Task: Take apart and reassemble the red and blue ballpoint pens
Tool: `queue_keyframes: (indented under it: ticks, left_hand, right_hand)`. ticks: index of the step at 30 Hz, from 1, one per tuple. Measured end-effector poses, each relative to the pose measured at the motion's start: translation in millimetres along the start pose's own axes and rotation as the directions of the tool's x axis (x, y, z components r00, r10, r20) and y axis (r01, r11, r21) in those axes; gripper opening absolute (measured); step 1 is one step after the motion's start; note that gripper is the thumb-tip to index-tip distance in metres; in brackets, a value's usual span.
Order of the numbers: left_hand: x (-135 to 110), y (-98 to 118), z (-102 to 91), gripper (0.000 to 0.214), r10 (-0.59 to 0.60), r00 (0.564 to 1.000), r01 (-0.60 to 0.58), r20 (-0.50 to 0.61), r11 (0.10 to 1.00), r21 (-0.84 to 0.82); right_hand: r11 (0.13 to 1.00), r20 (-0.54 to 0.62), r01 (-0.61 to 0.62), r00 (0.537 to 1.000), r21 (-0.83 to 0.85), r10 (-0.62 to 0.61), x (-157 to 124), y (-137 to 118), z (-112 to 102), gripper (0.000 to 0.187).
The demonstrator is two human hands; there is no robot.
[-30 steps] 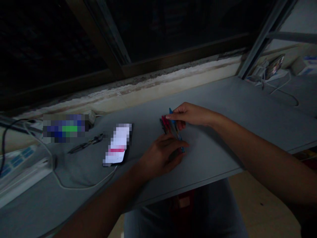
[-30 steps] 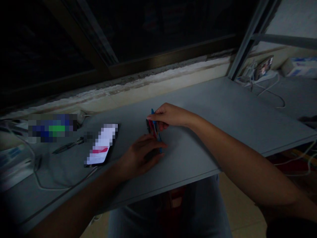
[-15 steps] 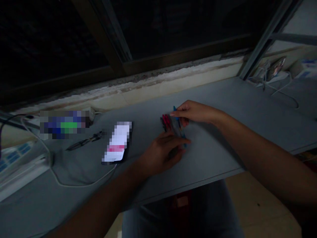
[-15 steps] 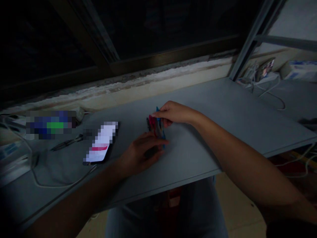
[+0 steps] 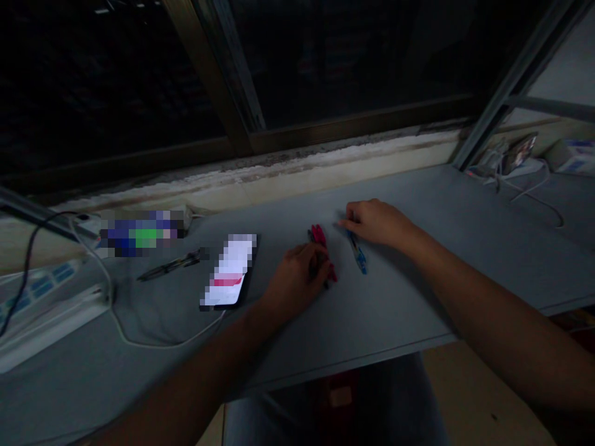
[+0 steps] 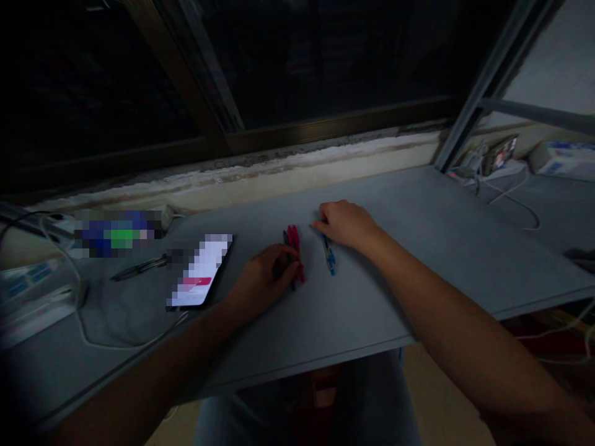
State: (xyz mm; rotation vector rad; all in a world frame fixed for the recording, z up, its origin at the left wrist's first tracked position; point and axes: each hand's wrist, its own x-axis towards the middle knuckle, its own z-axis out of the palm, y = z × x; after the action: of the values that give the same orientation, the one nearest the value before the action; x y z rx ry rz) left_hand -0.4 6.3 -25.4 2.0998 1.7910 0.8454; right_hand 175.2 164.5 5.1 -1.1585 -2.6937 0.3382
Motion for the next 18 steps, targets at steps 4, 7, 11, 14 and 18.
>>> queue_keyframes:
  ticks: [4, 7, 11, 14, 18]
  left_hand:
    - [1.3, -0.5, 0.2, 0.011, 0.005, 0.999, -0.01, 0.051, 0.997, 0.083]
    - [1.0, -1.3, -0.1, 0.01, 0.012, 0.998, -0.018, 0.067, 0.996, 0.092]
    - [0.1, -2.0, -0.5, 0.01, 0.038, 0.996, -0.045, 0.086, 0.996, 0.083]
    - [0.1, -3.2, 0.0, 0.008, 0.078, 0.992, -0.084, 0.1, 0.995, 0.056]
    - [-0.2, -3.5, 1.3, 0.011, 0.11, 0.989, -0.113, 0.101, 0.993, 0.027]
  right_hand:
    - [0.926, 0.027, 0.275, 0.956, 0.257, -0.292, -7.2, -16.2, 3.0, 0.014]
    - [0.879, 0.103, 0.353, 0.909, 0.321, -0.403, -9.3, -22.5, 8.0, 0.012]
    - [0.893, 0.199, 0.365, 0.886, 0.263, -0.42, -10.5, -24.2, 10.5, 0.011]
    - [0.913, 0.233, 0.352, 0.889, 0.205, -0.395, -12.1, -25.5, 9.1, 0.006]
    - [0.921, 0.263, 0.306, 0.893, 0.242, -0.366, -13.8, -28.1, 8.2, 0.005]
